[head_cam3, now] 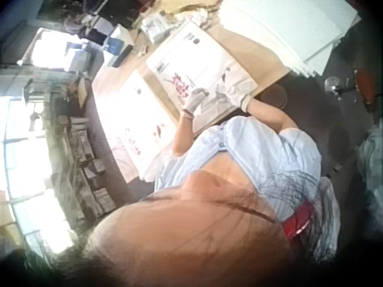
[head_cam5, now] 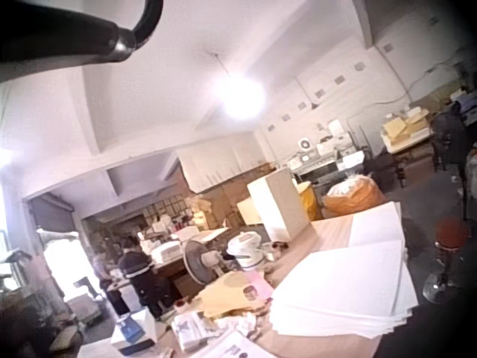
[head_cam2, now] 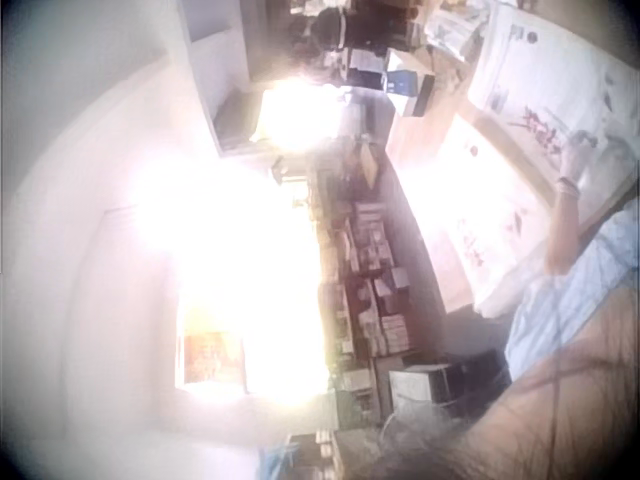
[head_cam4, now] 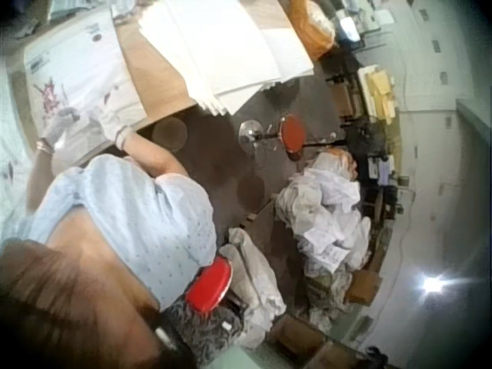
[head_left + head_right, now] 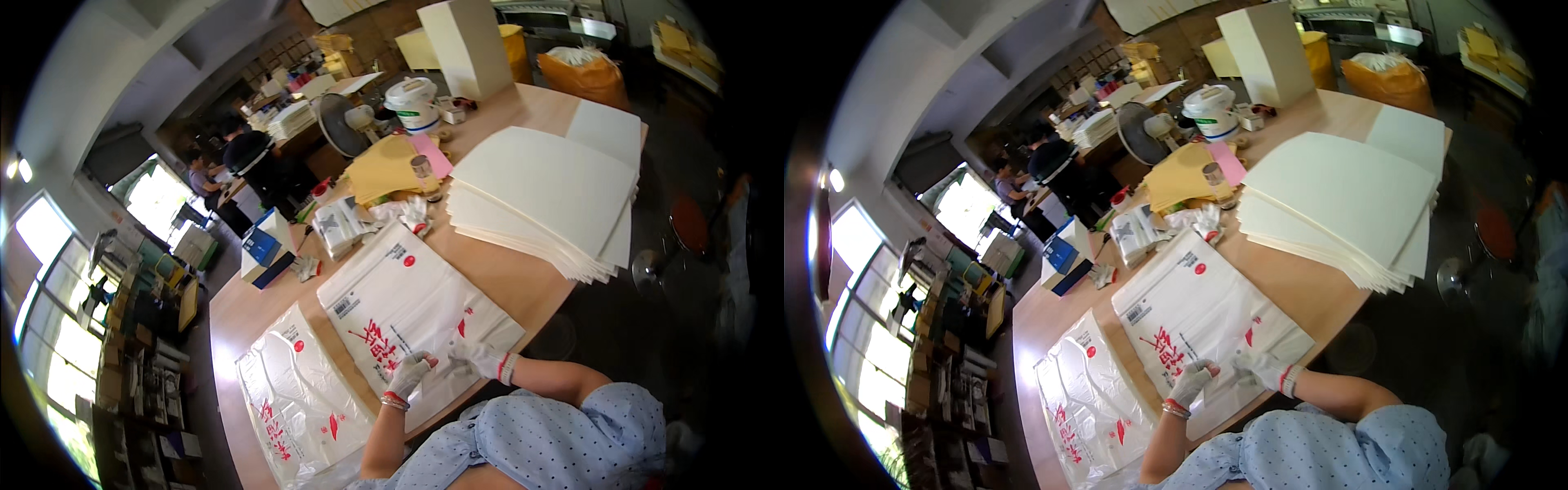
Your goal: The person repeatedly picks up white rectangular sheets from a stack on a table and places them into clear plastic bags with red text. The person wears white gloves and handles the items one by one in a repetitive sequence.
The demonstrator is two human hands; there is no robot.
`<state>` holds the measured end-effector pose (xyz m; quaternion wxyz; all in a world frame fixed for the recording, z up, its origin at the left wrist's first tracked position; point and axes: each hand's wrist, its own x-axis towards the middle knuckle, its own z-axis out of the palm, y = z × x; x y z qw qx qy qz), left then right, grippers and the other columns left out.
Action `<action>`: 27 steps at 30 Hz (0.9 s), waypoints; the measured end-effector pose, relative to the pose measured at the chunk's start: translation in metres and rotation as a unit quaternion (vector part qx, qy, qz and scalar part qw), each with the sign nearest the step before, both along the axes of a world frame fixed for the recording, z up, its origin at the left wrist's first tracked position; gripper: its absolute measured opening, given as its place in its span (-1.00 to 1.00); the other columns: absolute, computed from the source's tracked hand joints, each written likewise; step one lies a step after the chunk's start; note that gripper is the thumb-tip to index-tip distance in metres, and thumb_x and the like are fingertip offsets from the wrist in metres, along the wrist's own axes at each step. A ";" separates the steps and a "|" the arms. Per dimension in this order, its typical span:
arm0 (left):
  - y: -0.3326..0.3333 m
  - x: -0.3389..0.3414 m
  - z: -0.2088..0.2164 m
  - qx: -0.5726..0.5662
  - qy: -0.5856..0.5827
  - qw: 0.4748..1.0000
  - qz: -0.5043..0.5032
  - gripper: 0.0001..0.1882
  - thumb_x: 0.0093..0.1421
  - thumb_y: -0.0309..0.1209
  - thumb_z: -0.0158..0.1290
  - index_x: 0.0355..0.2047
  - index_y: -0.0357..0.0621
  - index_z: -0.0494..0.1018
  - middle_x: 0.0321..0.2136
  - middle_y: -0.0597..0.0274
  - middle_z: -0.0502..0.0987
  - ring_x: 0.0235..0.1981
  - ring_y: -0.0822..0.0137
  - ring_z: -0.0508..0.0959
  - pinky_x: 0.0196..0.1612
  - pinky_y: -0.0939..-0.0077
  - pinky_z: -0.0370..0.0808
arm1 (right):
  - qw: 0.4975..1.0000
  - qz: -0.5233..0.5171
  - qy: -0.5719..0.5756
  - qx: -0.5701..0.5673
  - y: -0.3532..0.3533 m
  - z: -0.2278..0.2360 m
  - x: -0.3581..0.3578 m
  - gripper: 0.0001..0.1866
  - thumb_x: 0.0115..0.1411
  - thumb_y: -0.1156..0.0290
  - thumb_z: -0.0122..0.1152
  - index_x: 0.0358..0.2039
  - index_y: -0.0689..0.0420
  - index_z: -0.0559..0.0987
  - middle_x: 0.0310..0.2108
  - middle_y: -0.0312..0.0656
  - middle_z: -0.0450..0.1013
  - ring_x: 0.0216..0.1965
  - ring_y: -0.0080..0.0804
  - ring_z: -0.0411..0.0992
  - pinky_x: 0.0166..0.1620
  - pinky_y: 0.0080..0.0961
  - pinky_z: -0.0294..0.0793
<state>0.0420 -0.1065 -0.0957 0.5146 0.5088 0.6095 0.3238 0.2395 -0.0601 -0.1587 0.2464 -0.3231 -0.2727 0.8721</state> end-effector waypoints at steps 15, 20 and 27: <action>0.025 -0.025 -0.008 -0.008 0.077 0.995 0.059 -0.68 0.20 -0.17 -0.07 -0.32 -0.16 0.50 -0.56 0.24 0.51 -0.49 0.43 0.47 -0.37 0.51 0.40 | 0.983 0.067 -0.120 0.122 0.016 0.011 -0.008 -0.80 0.14 0.27 0.17 -0.29 0.10 0.58 -0.34 -0.38 0.48 -0.27 -0.61 0.41 -0.25 -0.63 0.38; 0.020 -0.005 -0.034 0.176 0.277 0.943 0.053 -0.65 0.20 -0.15 -0.08 -0.29 -0.18 0.50 -0.49 0.12 0.55 -0.42 0.27 0.56 -0.35 0.43 0.42 | 0.997 -0.070 -0.019 0.005 -0.002 0.035 -0.052 -0.76 0.14 0.25 0.16 -0.26 0.11 0.57 -0.29 -0.34 0.51 -0.23 -0.51 0.44 -0.22 -0.54 0.41; 0.047 -0.053 -0.026 0.013 -0.206 0.938 0.280 -0.66 0.24 -0.17 -0.13 -0.50 -0.15 0.43 -0.67 0.32 0.44 -0.58 0.47 0.41 -0.47 0.54 0.35 | 0.602 -0.012 -0.498 0.624 0.020 0.010 0.031 -0.79 0.08 0.33 0.05 -0.38 0.15 0.58 -0.42 -0.02 0.46 -0.29 -0.07 0.40 -0.20 -0.32 0.37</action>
